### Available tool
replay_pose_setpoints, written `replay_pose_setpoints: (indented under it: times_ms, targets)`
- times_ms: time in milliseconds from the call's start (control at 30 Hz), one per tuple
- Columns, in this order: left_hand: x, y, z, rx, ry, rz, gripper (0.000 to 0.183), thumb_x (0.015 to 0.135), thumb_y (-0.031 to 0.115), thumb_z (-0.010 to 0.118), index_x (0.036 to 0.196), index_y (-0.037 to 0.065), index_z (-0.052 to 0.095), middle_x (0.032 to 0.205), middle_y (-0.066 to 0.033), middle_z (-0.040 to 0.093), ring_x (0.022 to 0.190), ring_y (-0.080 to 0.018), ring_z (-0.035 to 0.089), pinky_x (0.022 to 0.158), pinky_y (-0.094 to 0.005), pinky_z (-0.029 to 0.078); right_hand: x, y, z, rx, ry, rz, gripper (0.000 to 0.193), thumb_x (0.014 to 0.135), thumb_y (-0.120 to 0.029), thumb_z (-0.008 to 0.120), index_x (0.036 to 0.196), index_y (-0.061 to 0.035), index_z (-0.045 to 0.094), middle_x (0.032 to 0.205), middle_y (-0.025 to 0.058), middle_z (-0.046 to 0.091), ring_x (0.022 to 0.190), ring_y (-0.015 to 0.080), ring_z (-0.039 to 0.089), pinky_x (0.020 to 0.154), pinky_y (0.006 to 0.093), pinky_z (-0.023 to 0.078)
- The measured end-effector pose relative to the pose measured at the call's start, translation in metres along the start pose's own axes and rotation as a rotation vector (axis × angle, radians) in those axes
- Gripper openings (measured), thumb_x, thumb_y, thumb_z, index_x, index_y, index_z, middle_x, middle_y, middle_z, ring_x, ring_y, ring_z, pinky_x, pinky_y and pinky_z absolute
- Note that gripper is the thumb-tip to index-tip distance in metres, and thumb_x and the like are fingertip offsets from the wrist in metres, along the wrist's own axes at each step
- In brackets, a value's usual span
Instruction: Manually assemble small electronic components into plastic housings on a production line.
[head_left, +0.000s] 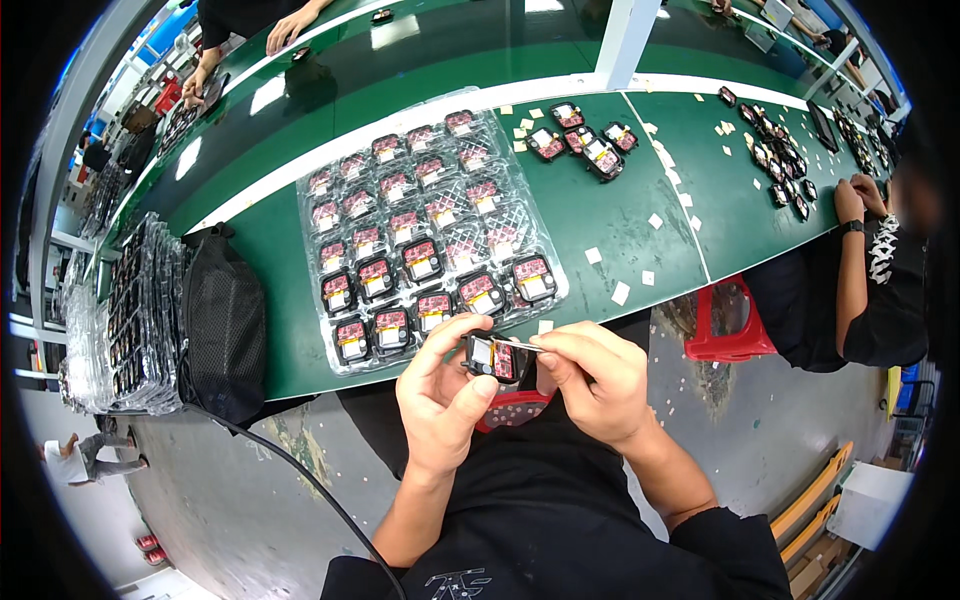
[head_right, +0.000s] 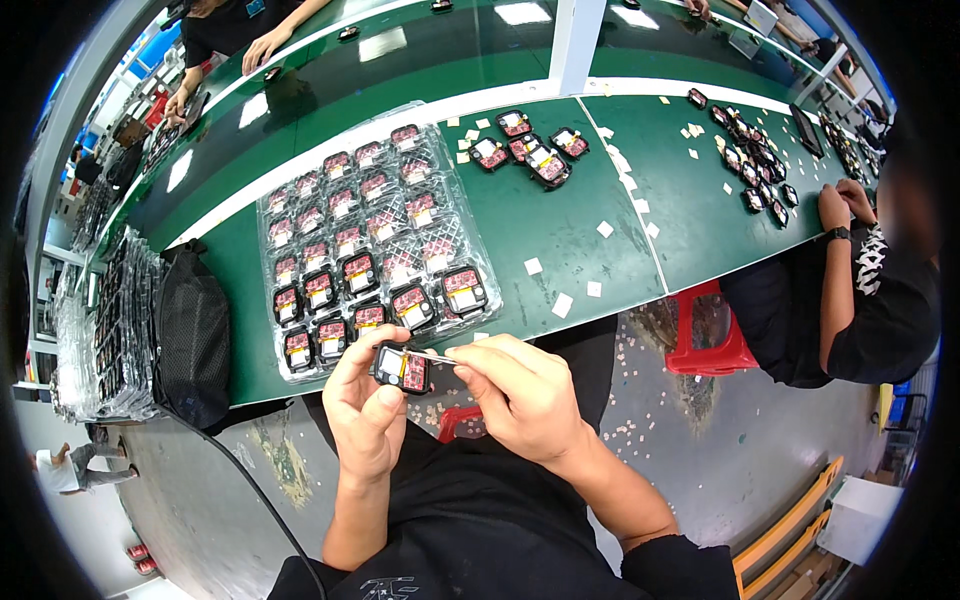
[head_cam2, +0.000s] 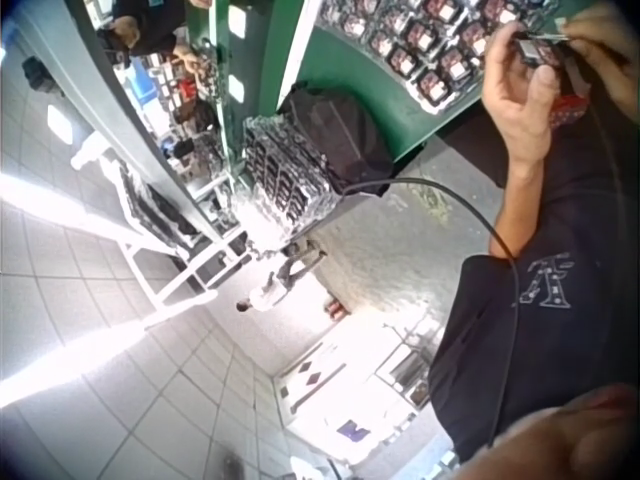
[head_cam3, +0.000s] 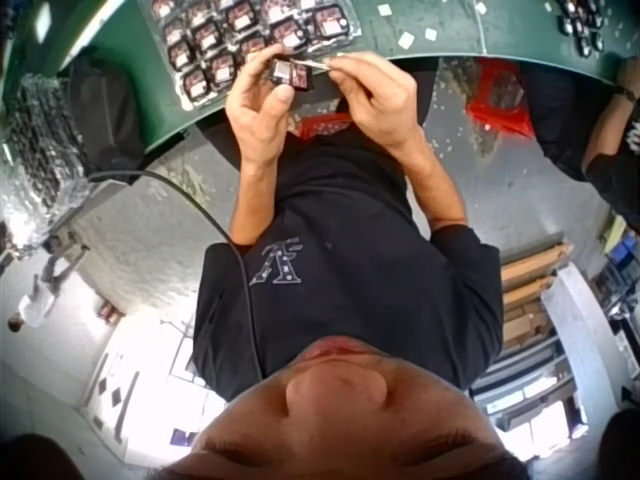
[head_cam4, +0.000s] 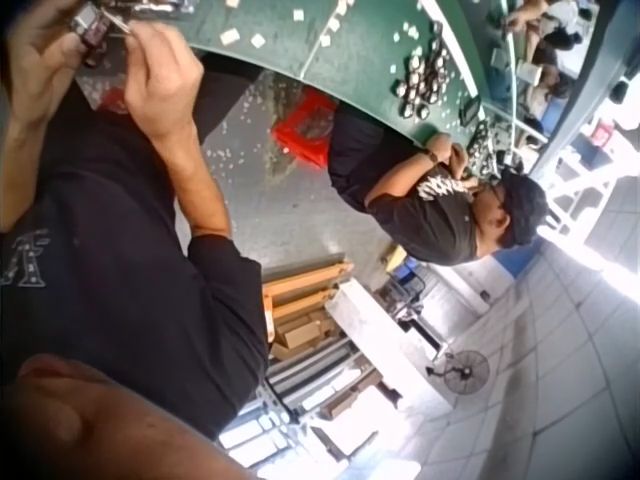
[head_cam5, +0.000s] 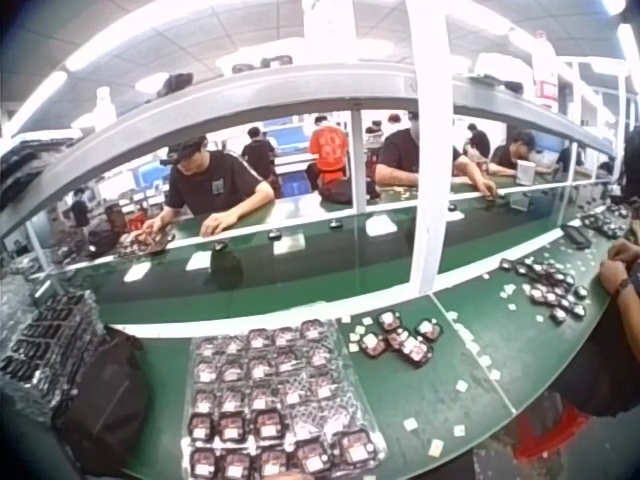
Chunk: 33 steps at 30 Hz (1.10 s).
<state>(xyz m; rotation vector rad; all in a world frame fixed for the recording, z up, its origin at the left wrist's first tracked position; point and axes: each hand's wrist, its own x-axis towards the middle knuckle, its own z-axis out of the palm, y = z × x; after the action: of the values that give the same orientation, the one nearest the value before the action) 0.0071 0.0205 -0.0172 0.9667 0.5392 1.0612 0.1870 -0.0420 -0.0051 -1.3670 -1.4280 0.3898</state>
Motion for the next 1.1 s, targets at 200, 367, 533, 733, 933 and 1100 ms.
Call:
replay_pose_setpoints:
  times_ms: [200, 367, 533, 733, 933, 1100]
  targets:
    - [0.001, 0.005, 0.004, 0.085, -0.025, 0.045, 0.056, 0.089, 0.008, 0.08, 0.137, -0.011, 0.058, 0.142, -0.0172, 0.052, 0.123, -0.0221, 0.059, 0.102, -0.0348, 0.049, 0.002, -0.001, -0.005, -0.077, -0.039, -0.01, 0.022, 0.083, 0.005, 0.076, 0.104, 0.0015, 0.073, 0.09, 0.0157, 0.073, 0.074, 0.0301, 0.073, 0.063, 0.0358, 0.058]
    - [-0.001, 0.006, 0.006, 0.08, -0.03, 0.024, 0.055, 0.09, 0.005, 0.079, 0.138, -0.011, 0.057, 0.142, -0.0159, 0.051, 0.121, -0.0209, 0.06, 0.096, -0.0318, 0.052, -0.001, -0.003, -0.001, -0.153, -0.01, -0.077, 0.025, 0.08, 0.006, 0.077, 0.105, 0.0017, 0.073, 0.09, 0.0155, 0.072, 0.076, 0.031, 0.073, 0.065, 0.0371, 0.059]
    - [-0.002, 0.007, 0.008, 0.069, 0.007, -0.008, 0.054, 0.09, 0.002, 0.077, 0.138, -0.012, 0.056, 0.142, -0.0152, 0.052, 0.121, -0.0205, 0.061, 0.094, -0.0301, 0.053, -0.004, -0.003, 0.001, -0.201, 0.018, -0.098, 0.027, 0.079, 0.006, 0.077, 0.106, 0.002, 0.073, 0.091, 0.0154, 0.072, 0.076, 0.0306, 0.072, 0.066, 0.0372, 0.059]
    - [-0.004, 0.004, 0.007, 0.092, 0.006, -0.006, 0.053, 0.09, -0.001, 0.075, 0.138, -0.012, 0.056, 0.142, -0.0148, 0.051, 0.12, -0.0207, 0.062, 0.092, -0.03, 0.054, -0.005, -0.002, 0.002, -0.184, 0.007, -0.086, 0.028, 0.079, 0.006, 0.077, 0.107, 0.0023, 0.073, 0.092, 0.0148, 0.072, 0.076, 0.0302, 0.072, 0.066, 0.0368, 0.059]
    - [-0.004, 0.002, 0.009, 0.095, 0.035, -0.005, 0.054, 0.09, -0.004, 0.075, 0.139, -0.013, 0.055, 0.142, -0.0151, 0.051, 0.119, -0.0215, 0.062, 0.096, -0.0323, 0.054, -0.006, -0.001, 0.005, -0.256, 0.022, -0.13, 0.027, 0.081, 0.006, 0.076, 0.107, 0.0022, 0.073, 0.092, 0.0135, 0.072, 0.077, 0.0291, 0.073, 0.065, 0.036, 0.059]
    - [-0.002, 0.002, 0.006, 0.054, 0.027, -0.01, 0.055, 0.091, -0.006, 0.074, 0.141, -0.012, 0.053, 0.135, -0.0171, 0.058, 0.12, -0.0231, 0.063, 0.102, -0.0354, 0.052, 0.001, 0.002, 0.0, -0.121, -0.069, -0.004, 0.023, 0.084, 0.004, 0.075, 0.107, 0.0012, 0.072, 0.092, 0.0139, 0.072, 0.075, 0.0307, 0.072, 0.064, 0.0367, 0.059]
